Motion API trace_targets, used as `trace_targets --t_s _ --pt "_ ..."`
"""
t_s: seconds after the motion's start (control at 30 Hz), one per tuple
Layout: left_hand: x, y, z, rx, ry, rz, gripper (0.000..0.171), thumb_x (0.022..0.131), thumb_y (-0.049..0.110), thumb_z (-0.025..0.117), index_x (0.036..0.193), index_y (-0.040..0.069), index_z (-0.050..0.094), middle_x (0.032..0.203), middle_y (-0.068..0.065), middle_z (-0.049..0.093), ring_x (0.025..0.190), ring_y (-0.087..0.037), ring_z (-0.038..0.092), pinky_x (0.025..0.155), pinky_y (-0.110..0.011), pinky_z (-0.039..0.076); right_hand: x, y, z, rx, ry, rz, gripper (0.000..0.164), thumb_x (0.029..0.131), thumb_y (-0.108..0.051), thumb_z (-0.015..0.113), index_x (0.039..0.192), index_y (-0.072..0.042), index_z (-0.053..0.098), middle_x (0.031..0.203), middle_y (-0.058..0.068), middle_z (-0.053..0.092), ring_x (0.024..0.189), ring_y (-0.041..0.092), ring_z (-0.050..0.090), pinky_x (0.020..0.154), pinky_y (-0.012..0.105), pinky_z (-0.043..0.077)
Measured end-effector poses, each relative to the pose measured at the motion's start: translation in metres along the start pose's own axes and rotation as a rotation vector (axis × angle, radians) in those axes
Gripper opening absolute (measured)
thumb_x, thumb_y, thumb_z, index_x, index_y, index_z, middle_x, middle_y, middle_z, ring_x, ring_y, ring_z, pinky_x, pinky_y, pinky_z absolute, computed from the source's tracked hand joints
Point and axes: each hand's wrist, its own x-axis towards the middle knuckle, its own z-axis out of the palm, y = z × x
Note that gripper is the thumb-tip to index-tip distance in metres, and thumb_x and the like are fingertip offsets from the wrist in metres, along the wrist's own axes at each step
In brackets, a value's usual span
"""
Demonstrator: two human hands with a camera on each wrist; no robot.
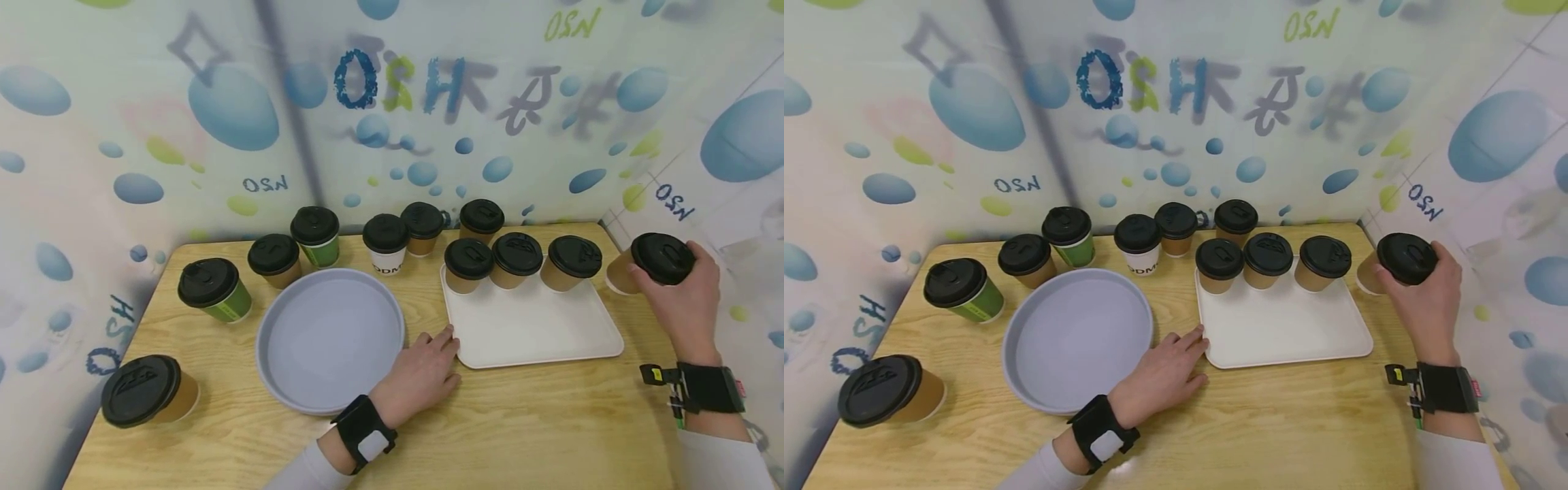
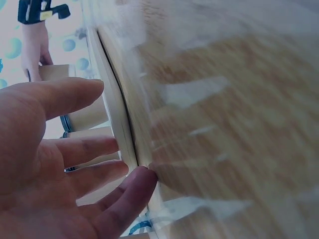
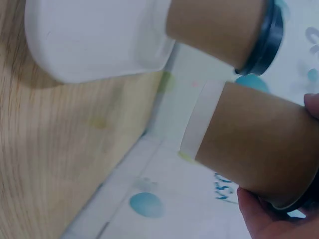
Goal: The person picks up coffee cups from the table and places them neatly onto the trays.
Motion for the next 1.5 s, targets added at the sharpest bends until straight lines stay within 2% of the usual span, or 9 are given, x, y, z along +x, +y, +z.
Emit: trace_targets --t_s 0.3,0.47,0.7,0.87,1.1,1.33,1.5 --pt "0.0 -0.001 0.001 -0.003 0.011 0.009 0.053 0.097 0.042 0.072 0.139 0.011 0.065 0.154 -0.01 0.052 0.11 -0.027 0.063 0.07 -0.034 0.059 -0.023 -0.022 -0.008 0.024 0.012 -0.097 0.086 0.09 -0.025 0.076 0.161 -0.006 0.031 0.161 0.021 0.037 0.145 0.04 0.036 0.121 0.052 0.025" --pt "0.0 -0.002 0.001 0.002 0.011 0.01 0.053 0.096 0.043 0.072 0.139 0.012 0.065 0.153 -0.01 0.053 0.109 -0.027 0.063 0.069 -0.033 0.059 -0.033 -0.029 -0.012 0.025 0.013 -0.109 0.086 0.089 -0.021 0.077 0.161 -0.007 0.032 0.161 0.02 0.037 0.144 0.04 0.037 0.121 0.053 0.025" --pt "0.001 -0.002 0.001 -0.01 -0.001 0.003 0.054 0.096 0.042 0.073 0.14 0.011 0.065 0.153 -0.01 0.053 0.109 -0.027 0.063 0.072 -0.033 0.059 -0.047 -0.04 -0.008 0.028 -0.046 -0.147 0.089 0.089 -0.021 0.078 0.162 -0.004 0.029 0.16 0.025 0.036 0.144 0.045 0.035 0.121 0.056 0.024" --pt "0.001 -0.001 0.001 -0.014 -0.001 0.005 0.053 0.096 0.041 0.073 0.139 0.011 0.065 0.153 -0.011 0.053 0.109 -0.027 0.063 0.073 -0.033 0.059 -0.06 -0.047 0.0 0.031 -0.128 -0.193 0.093 0.089 -0.024 0.079 0.163 -0.006 0.026 0.16 0.027 0.034 0.144 0.049 0.033 0.118 0.061 0.024" --pt "0.001 0.0 0.0 -0.015 -0.01 0.0 0.054 0.096 0.041 0.073 0.14 0.011 0.064 0.153 -0.01 0.053 0.11 -0.026 0.063 0.073 -0.033 0.058 -0.075 -0.058 0.019 0.041 -0.204 -0.292 0.095 0.085 -0.023 0.084 0.162 -0.008 0.03 0.157 0.026 0.039 0.138 0.05 0.04 0.113 0.061 0.031" --pt "0.002 -0.001 0.0 -0.014 -0.016 -0.006 0.054 0.096 0.041 0.073 0.141 0.012 0.064 0.154 -0.009 0.052 0.111 -0.027 0.063 0.074 -0.034 0.059 -0.082 -0.069 0.041 0.053 -0.278 -0.373 0.1 0.08 -0.023 0.087 0.16 -0.004 0.031 0.153 0.032 0.04 0.135 0.054 0.04 0.102 0.074 0.033" --pt "0.002 -0.001 0.001 -0.013 -0.01 -0.001 0.054 0.096 0.041 0.072 0.141 0.011 0.064 0.154 -0.01 0.052 0.11 -0.027 0.063 0.073 -0.034 0.058 -0.09 -0.075 0.06 0.09 -0.312 -0.434 0.104 0.075 -0.017 0.09 0.159 -0.004 0.031 0.147 0.029 0.046 0.131 0.049 0.046 0.098 0.068 0.038"
